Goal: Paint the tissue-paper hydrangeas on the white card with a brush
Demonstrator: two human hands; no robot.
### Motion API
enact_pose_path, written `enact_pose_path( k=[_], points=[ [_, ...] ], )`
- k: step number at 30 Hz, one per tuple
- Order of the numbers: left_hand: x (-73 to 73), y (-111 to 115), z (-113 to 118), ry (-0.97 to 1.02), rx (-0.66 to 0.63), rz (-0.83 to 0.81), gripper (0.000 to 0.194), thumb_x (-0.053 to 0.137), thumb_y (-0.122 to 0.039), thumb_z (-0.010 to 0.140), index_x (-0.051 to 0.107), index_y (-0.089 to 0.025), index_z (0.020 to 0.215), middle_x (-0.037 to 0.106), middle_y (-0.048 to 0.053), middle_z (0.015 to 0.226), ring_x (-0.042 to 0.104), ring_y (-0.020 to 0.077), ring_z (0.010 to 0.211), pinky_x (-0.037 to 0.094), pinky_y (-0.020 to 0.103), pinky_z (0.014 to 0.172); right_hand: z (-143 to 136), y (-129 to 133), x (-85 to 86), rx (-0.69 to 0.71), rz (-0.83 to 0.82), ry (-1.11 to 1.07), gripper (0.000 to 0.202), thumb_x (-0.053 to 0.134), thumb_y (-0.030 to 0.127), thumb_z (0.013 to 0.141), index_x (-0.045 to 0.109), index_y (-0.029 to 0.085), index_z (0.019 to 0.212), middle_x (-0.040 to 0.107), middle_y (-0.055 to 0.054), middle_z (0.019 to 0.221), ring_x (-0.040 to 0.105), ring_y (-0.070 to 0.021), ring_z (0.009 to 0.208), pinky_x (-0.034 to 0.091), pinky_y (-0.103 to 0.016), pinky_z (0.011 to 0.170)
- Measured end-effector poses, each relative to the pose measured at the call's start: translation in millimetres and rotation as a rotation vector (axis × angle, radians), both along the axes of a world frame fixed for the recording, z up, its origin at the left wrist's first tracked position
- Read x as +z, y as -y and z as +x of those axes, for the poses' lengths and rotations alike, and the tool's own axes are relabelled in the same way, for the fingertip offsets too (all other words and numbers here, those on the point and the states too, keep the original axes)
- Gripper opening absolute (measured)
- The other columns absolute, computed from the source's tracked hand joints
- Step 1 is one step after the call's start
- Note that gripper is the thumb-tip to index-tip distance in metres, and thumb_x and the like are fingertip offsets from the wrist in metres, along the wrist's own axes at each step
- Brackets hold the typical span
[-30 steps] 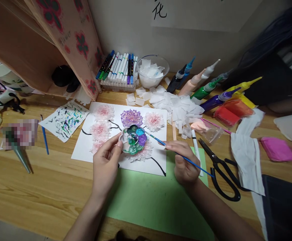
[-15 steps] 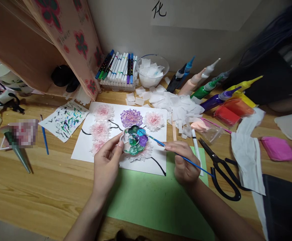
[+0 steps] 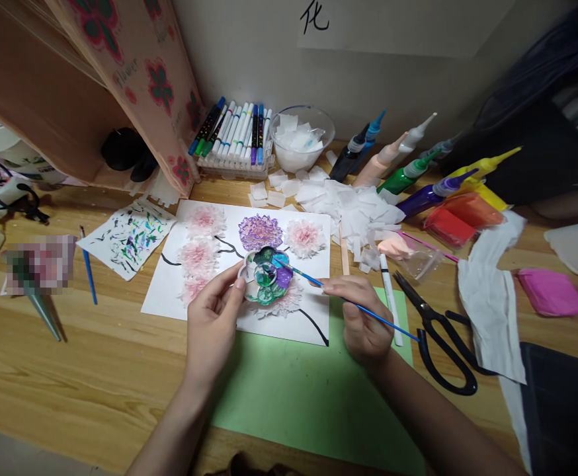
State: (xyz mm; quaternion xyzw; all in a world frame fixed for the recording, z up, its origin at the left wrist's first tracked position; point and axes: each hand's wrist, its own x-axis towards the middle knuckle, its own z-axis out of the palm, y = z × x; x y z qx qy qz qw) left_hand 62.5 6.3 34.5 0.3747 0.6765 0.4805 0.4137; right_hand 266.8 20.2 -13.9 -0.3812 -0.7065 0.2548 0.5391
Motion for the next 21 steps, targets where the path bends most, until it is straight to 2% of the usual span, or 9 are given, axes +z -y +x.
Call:
enact_pose_path(
  k=[17, 21],
  points=[
    [-0.3, -0.5, 0.0, 0.011, 0.015, -0.013, 0.026, 0.067, -0.037, 0.080, 0.072, -0.027, 0.104, 0.072, 0.002, 0.109, 0.066, 0.0177, 0.098, 0.053, 0.026, 0.083, 0.2, 0.3, 1.3, -0.061, 0.039, 0.013, 0.029, 0.042, 0.014, 0.085, 0.063, 0.023, 0.103, 0.070, -0.004, 0.092, 0.063, -0.0205, 0.086, 0.049, -0.038, 0.071],
    [0.0, -1.2, -1.9, 0.016, 0.050, -0.022, 0.029, 0.068, -0.038, 0.079, 0.072, -0.025, 0.104, 0.072, 0.003, 0.110, 0.065, 0.0194, 0.099, 0.053, 0.029, 0.084, -1.4, -2.6, 0.3, -0.208, 0.112, -0.135, 0.023, 0.042, 0.019, 0.086, 0.064, 0.022, 0.092, 0.068, -0.004, 0.082, 0.062, -0.0203, 0.076, 0.047, -0.037, 0.065]
  ],
)
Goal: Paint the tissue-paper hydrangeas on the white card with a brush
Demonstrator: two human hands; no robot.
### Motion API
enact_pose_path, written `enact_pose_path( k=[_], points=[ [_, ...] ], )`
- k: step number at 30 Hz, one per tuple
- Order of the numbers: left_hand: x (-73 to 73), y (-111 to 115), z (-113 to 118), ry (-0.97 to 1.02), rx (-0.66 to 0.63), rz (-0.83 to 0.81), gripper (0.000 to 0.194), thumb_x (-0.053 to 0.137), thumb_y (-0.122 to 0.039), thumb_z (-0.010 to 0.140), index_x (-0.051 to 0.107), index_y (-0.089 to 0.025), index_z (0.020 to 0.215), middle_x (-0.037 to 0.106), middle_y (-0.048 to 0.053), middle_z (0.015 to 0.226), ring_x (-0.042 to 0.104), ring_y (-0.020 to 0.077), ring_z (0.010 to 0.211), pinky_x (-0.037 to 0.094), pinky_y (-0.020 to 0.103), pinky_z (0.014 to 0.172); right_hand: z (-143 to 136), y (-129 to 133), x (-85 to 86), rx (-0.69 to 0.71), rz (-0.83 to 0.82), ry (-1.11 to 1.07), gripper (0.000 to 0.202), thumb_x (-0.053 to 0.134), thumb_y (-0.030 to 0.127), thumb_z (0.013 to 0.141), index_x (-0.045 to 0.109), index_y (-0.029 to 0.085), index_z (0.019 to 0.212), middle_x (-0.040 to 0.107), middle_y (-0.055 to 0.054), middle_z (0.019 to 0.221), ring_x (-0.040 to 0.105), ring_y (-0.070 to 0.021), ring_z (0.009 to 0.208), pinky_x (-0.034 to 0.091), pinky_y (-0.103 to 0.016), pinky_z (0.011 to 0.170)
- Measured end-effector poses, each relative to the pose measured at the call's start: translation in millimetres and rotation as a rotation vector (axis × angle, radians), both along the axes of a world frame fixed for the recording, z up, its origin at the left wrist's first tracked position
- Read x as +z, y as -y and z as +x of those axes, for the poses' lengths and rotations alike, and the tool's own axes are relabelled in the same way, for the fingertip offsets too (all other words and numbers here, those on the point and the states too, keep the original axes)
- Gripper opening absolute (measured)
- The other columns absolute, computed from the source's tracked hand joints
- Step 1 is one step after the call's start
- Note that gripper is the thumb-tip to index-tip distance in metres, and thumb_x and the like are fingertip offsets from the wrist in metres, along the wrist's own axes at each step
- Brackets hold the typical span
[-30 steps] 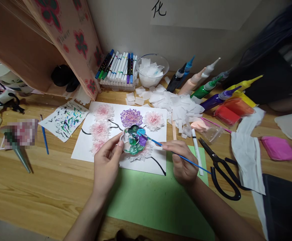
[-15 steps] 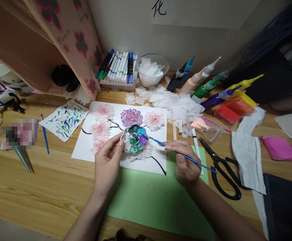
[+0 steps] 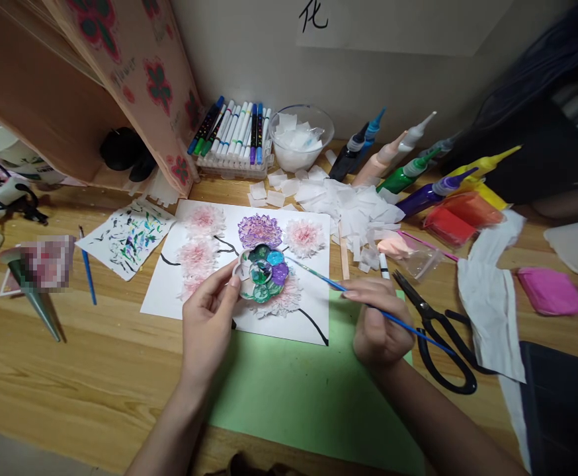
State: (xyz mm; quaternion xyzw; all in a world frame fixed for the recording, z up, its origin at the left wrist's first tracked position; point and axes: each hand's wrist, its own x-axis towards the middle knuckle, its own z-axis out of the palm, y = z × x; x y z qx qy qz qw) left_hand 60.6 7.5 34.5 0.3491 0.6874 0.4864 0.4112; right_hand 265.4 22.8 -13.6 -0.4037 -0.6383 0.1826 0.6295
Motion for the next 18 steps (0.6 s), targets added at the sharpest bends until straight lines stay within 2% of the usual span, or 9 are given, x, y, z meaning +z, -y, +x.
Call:
enact_pose_path(
  k=[3, 6, 10, 18],
  points=[
    [-0.4, -0.8, -2.4, -0.016, 0.043, -0.005, 0.030, 0.068, -0.039, 0.078, 0.071, -0.025, 0.105, 0.072, 0.003, 0.109, 0.065, 0.0199, 0.100, 0.051, 0.032, 0.088, 0.4, -4.6, -1.0, -0.121, -0.049, -0.180, 0.017, 0.045, 0.019, 0.085, 0.062, 0.022, 0.084, 0.062, -0.003, 0.073, 0.059, -0.0198, 0.070, 0.045, -0.036, 0.061],
    [-1.8, -1.3, -4.9, -0.029, 0.079, -0.001, 0.031, 0.069, -0.039, 0.078, 0.071, -0.025, 0.105, 0.072, 0.004, 0.109, 0.065, 0.0201, 0.100, 0.050, 0.033, 0.090, 2.1, -8.5, -2.3, -0.163, -0.163, -0.216, 0.012, 0.049, 0.019, 0.084, 0.058, 0.021, 0.076, 0.057, -0.002, 0.068, 0.057, -0.0180, 0.066, 0.045, -0.034, 0.059],
    [-3.6, -1.7, -7.0, -0.025, 0.108, 0.009, 0.032, 0.070, -0.038, 0.077, 0.071, -0.024, 0.105, 0.072, 0.004, 0.109, 0.065, 0.0204, 0.099, 0.051, 0.034, 0.090, 3.6, -9.7, -3.7, -0.137, -0.247, -0.172, 0.015, 0.049, 0.020, 0.085, 0.057, 0.020, 0.074, 0.057, -0.002, 0.069, 0.058, -0.0170, 0.068, 0.046, -0.033, 0.061],
    [-4.4, -1.5, -7.2, -0.022, 0.120, 0.005, 0.031, 0.070, -0.037, 0.077, 0.071, -0.025, 0.106, 0.072, 0.003, 0.109, 0.065, 0.0201, 0.102, 0.050, 0.032, 0.091, 3.4, -7.7, -1.6, -0.031, -0.289, -0.140, 0.015, 0.047, 0.016, 0.086, 0.059, 0.020, 0.078, 0.058, -0.001, 0.074, 0.056, -0.0150, 0.071, 0.046, -0.029, 0.063]
  ],
)
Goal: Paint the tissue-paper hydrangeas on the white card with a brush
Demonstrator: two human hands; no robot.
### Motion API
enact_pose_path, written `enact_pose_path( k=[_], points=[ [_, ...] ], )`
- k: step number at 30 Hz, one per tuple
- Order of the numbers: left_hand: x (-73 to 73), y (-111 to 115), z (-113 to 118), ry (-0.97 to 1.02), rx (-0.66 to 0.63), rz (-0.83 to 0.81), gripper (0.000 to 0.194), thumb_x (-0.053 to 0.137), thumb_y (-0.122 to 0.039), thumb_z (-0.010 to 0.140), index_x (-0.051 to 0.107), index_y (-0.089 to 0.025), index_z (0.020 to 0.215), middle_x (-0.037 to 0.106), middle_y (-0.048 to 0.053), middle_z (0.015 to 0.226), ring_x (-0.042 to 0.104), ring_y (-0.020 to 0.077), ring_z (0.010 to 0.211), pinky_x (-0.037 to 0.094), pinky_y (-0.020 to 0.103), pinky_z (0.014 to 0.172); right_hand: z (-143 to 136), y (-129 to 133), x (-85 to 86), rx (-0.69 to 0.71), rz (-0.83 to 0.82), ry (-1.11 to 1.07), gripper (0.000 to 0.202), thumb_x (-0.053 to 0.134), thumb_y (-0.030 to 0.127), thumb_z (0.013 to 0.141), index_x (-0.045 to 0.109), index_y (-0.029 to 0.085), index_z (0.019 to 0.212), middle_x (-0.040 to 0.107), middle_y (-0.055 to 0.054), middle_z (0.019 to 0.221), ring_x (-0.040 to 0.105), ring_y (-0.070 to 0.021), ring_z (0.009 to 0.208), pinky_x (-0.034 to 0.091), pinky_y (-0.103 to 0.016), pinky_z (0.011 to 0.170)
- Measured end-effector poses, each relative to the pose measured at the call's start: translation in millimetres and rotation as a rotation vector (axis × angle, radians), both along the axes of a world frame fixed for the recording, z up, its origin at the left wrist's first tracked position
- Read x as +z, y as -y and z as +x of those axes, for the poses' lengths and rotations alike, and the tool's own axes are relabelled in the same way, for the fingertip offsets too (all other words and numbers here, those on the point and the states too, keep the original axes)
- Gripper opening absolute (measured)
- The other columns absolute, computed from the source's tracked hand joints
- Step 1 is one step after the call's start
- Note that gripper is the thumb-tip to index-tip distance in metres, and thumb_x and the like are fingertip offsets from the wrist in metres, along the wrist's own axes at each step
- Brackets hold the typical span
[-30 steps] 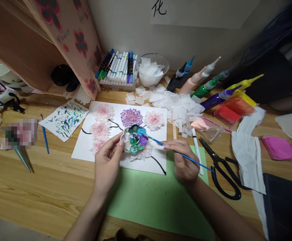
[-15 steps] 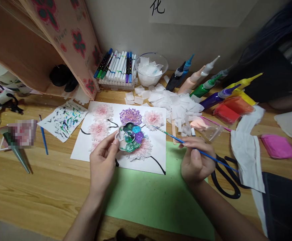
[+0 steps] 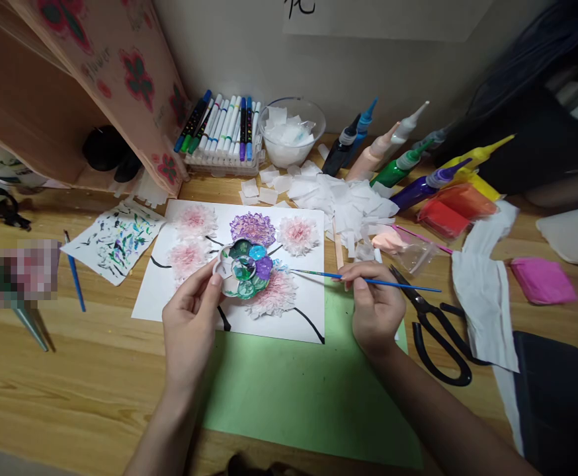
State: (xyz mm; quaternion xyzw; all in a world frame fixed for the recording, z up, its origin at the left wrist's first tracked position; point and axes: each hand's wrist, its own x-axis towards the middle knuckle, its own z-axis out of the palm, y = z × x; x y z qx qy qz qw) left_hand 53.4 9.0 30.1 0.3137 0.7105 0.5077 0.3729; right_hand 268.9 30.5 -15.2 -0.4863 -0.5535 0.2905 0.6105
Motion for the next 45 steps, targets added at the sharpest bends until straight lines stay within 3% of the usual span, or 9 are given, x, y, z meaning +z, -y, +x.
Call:
enact_pose_path(
  k=[7, 11, 16, 20, 24, 33, 45],
  points=[
    [-0.8, -0.1, 0.5, -0.014, 0.002, 0.006, 0.032, 0.069, -0.037, 0.078, 0.070, -0.023, 0.107, 0.071, 0.004, 0.111, 0.065, 0.0218, 0.102, 0.051, 0.034, 0.091, -0.4, -0.9, 0.2, -0.039, 0.004, -0.030, 0.016, 0.047, 0.017, 0.086, 0.059, 0.020, 0.076, 0.057, -0.001, 0.072, 0.057, -0.0155, 0.070, 0.046, -0.031, 0.064],
    [-0.3, 0.4, 1.1, -0.023, -0.005, 0.005, 0.030, 0.068, -0.037, 0.079, 0.071, -0.025, 0.106, 0.071, 0.004, 0.111, 0.064, 0.0218, 0.104, 0.049, 0.035, 0.093, -0.7, -0.9, 0.1, 0.013, -0.017, -0.023, 0.015, 0.047, 0.017, 0.086, 0.059, 0.020, 0.077, 0.058, -0.002, 0.072, 0.056, -0.0157, 0.070, 0.045, -0.030, 0.062],
    [0.5, 0.2, 1.4, -0.038, -0.002, -0.004, 0.031, 0.068, -0.038, 0.078, 0.071, -0.024, 0.106, 0.071, 0.005, 0.111, 0.064, 0.0224, 0.104, 0.049, 0.036, 0.093, -0.4, -0.2, -0.4, -0.045, 0.008, -0.049, 0.015, 0.048, 0.018, 0.085, 0.058, 0.020, 0.076, 0.057, -0.002, 0.071, 0.056, -0.0164, 0.069, 0.044, -0.031, 0.060],
    [0.6, 0.2, 0.7, -0.026, -0.010, 0.003, 0.031, 0.068, -0.038, 0.078, 0.071, -0.025, 0.106, 0.071, 0.004, 0.111, 0.064, 0.0218, 0.104, 0.049, 0.036, 0.094, -0.2, -0.1, 0.4, 0.016, -0.030, -0.018, 0.016, 0.047, 0.018, 0.086, 0.059, 0.020, 0.077, 0.058, -0.002, 0.072, 0.056, -0.0160, 0.070, 0.045, -0.031, 0.062],
    [0.0, 0.3, 0.5, -0.029, 0.005, 0.001, 0.031, 0.069, -0.038, 0.078, 0.071, -0.025, 0.105, 0.071, 0.004, 0.110, 0.064, 0.0216, 0.102, 0.049, 0.036, 0.093, 0.3, -1.5, 0.8, -0.037, -0.004, -0.066, 0.016, 0.047, 0.017, 0.086, 0.058, 0.020, 0.076, 0.056, -0.001, 0.072, 0.056, -0.0146, 0.069, 0.045, -0.030, 0.063],
    [-0.2, 0.2, 0.9, -0.038, 0.009, 0.007, 0.034, 0.069, -0.039, 0.077, 0.071, -0.022, 0.106, 0.071, 0.006, 0.110, 0.065, 0.0229, 0.103, 0.049, 0.038, 0.095, 1.3, -2.2, -0.3, -0.021, -0.133, -0.005, 0.014, 0.048, 0.020, 0.088, 0.058, 0.020, 0.080, 0.059, -0.001, 0.075, 0.057, -0.0134, 0.070, 0.048, -0.027, 0.062],
    [-0.9, 0.1, -0.7, -0.019, 0.002, 0.011, 0.033, 0.070, -0.038, 0.077, 0.071, -0.024, 0.107, 0.071, 0.005, 0.110, 0.064, 0.0224, 0.104, 0.049, 0.036, 0.095, 1.2, -1.3, -2.5, -0.016, -0.080, 0.010, 0.015, 0.047, 0.020, 0.088, 0.059, 0.020, 0.080, 0.059, -0.002, 0.077, 0.056, -0.0142, 0.072, 0.047, -0.028, 0.063]
  ],
)
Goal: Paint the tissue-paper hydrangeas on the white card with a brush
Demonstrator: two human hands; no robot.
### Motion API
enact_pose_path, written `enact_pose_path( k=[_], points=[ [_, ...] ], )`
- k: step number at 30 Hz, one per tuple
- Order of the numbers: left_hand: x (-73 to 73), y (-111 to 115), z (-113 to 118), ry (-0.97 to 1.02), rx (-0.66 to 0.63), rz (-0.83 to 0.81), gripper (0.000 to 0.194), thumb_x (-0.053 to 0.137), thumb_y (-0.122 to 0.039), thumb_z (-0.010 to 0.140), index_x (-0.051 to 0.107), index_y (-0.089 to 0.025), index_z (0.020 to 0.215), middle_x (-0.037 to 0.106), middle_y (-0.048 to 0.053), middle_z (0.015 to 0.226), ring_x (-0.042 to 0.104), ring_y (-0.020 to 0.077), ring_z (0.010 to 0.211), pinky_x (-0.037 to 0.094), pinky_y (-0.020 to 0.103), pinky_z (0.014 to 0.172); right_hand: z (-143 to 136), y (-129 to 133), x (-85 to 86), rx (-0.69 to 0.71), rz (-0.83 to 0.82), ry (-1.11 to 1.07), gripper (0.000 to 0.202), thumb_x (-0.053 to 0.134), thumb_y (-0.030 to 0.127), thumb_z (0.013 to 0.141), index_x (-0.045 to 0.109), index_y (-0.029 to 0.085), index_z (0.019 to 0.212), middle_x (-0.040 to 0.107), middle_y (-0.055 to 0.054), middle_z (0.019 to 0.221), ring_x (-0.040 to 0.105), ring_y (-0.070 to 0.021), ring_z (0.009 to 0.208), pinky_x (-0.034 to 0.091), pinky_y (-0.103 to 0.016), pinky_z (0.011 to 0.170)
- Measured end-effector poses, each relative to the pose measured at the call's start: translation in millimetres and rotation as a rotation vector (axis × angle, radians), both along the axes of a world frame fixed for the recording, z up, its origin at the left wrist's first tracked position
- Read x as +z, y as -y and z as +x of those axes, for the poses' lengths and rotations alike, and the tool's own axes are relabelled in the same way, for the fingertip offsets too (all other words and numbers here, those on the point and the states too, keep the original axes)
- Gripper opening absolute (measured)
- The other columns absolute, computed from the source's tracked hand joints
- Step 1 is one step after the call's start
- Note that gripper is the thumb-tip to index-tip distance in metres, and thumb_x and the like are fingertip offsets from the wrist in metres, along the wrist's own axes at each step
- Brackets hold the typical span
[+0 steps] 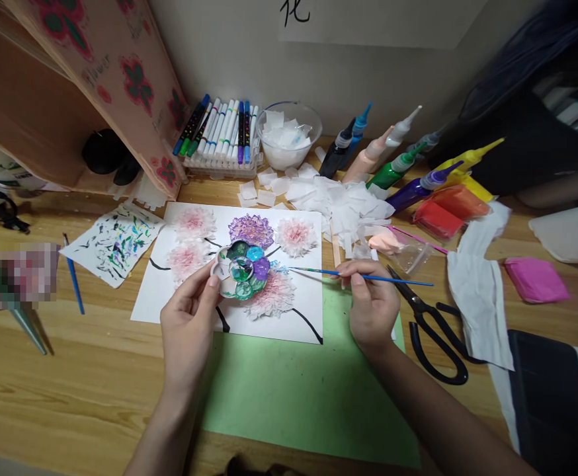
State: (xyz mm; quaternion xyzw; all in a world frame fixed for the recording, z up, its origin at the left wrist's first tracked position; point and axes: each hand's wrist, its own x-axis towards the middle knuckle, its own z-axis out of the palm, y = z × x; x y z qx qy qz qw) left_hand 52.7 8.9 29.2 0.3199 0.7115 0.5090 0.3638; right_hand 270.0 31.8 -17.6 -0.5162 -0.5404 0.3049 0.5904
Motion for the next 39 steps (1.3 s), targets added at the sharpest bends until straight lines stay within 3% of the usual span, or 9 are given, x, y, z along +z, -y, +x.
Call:
enact_pose_path(
  k=[12, 16, 19, 24, 26, 34, 36, 39],
  points=[
    [2.0, -0.6, -0.6, 0.027, -0.006, -0.021, 0.034, 0.070, -0.039, 0.076, 0.071, -0.023, 0.106, 0.071, 0.004, 0.110, 0.065, 0.0210, 0.101, 0.050, 0.032, 0.090, 0.1, 0.9, -0.5, 0.000, -0.023, 0.013, 0.016, 0.048, 0.020, 0.088, 0.060, 0.020, 0.079, 0.059, -0.001, 0.077, 0.055, -0.0137, 0.072, 0.044, -0.028, 0.064],
    [3.2, -1.4, -1.8, 0.053, -0.011, -0.007, 0.033, 0.069, -0.039, 0.077, 0.071, -0.024, 0.106, 0.071, 0.004, 0.110, 0.064, 0.0197, 0.101, 0.050, 0.030, 0.088, -2.4, 1.5, 0.7, -0.061, 0.095, -0.111, 0.014, 0.048, 0.021, 0.088, 0.060, 0.021, 0.081, 0.059, -0.001, 0.078, 0.055, -0.0144, 0.069, 0.043, -0.030, 0.061],
    [4.6, -1.2, -1.1, 0.064, -0.035, -0.002, 0.033, 0.069, -0.040, 0.076, 0.072, -0.024, 0.105, 0.072, 0.004, 0.109, 0.065, 0.0190, 0.098, 0.051, 0.028, 0.085, -3.0, 5.1, -0.3, 0.026, 0.217, -0.128, 0.019, 0.043, 0.024, 0.090, 0.062, 0.023, 0.089, 0.063, -0.003, 0.082, 0.058, -0.0186, 0.078, 0.044, -0.035, 0.068],
    [6.4, 0.5, 2.1, 0.077, -0.109, 0.017, 0.032, 0.068, -0.040, 0.077, 0.072, -0.023, 0.104, 0.071, 0.004, 0.111, 0.064, 0.0190, 0.101, 0.050, 0.029, 0.089, -1.3, 13.2, 0.4, 0.313, 0.315, 0.145, 0.026, 0.037, 0.027, 0.093, 0.060, 0.023, 0.105, 0.068, -0.006, 0.099, 0.060, -0.0210, 0.093, 0.044, -0.039, 0.079],
    [6.6, 1.2, 3.1, 0.084, -0.124, 0.027, 0.032, 0.068, -0.040, 0.078, 0.072, -0.023, 0.104, 0.071, 0.004, 0.111, 0.064, 0.0193, 0.101, 0.049, 0.030, 0.090, -1.5, 14.6, 2.3, 0.368, 0.317, 0.229, 0.026, 0.037, 0.025, 0.093, 0.058, 0.024, 0.109, 0.068, -0.006, 0.103, 0.061, -0.0207, 0.095, 0.045, -0.039, 0.079],
    [8.3, 1.4, 0.7, 0.119, -0.126, 0.073, 0.033, 0.069, -0.039, 0.076, 0.072, -0.021, 0.103, 0.071, 0.006, 0.109, 0.065, 0.0191, 0.099, 0.051, 0.027, 0.085, -4.2, 12.9, 2.4, 0.325, 0.285, 0.285, 0.027, 0.038, 0.019, 0.092, 0.059, 0.026, 0.108, 0.068, -0.005, 0.099, 0.061, -0.0201, 0.095, 0.047, -0.039, 0.080],
    [8.1, -0.5, -5.0, 0.163, -0.066, 0.092, 0.035, 0.072, -0.039, 0.073, 0.073, -0.020, 0.102, 0.072, 0.006, 0.104, 0.066, 0.0170, 0.091, 0.052, 0.024, 0.077, -6.0, 13.1, 0.6, 0.299, 0.281, 0.235, 0.026, 0.039, 0.021, 0.091, 0.059, 0.026, 0.107, 0.067, -0.005, 0.099, 0.061, -0.0205, 0.096, 0.047, -0.039, 0.079],
    [9.3, -5.2, -16.7, 0.272, 0.074, 0.163, 0.038, 0.075, -0.037, 0.068, 0.072, -0.019, 0.102, 0.073, 0.004, 0.101, 0.066, 0.0124, 0.078, 0.051, 0.019, 0.066, -10.5, 11.6, -1.5, 0.143, 0.213, 0.038, 0.024, 0.038, 0.026, 0.093, 0.060, 0.025, 0.102, 0.065, -0.005, 0.100, 0.061, -0.0192, 0.091, 0.049, -0.035, 0.072]
  ],
)
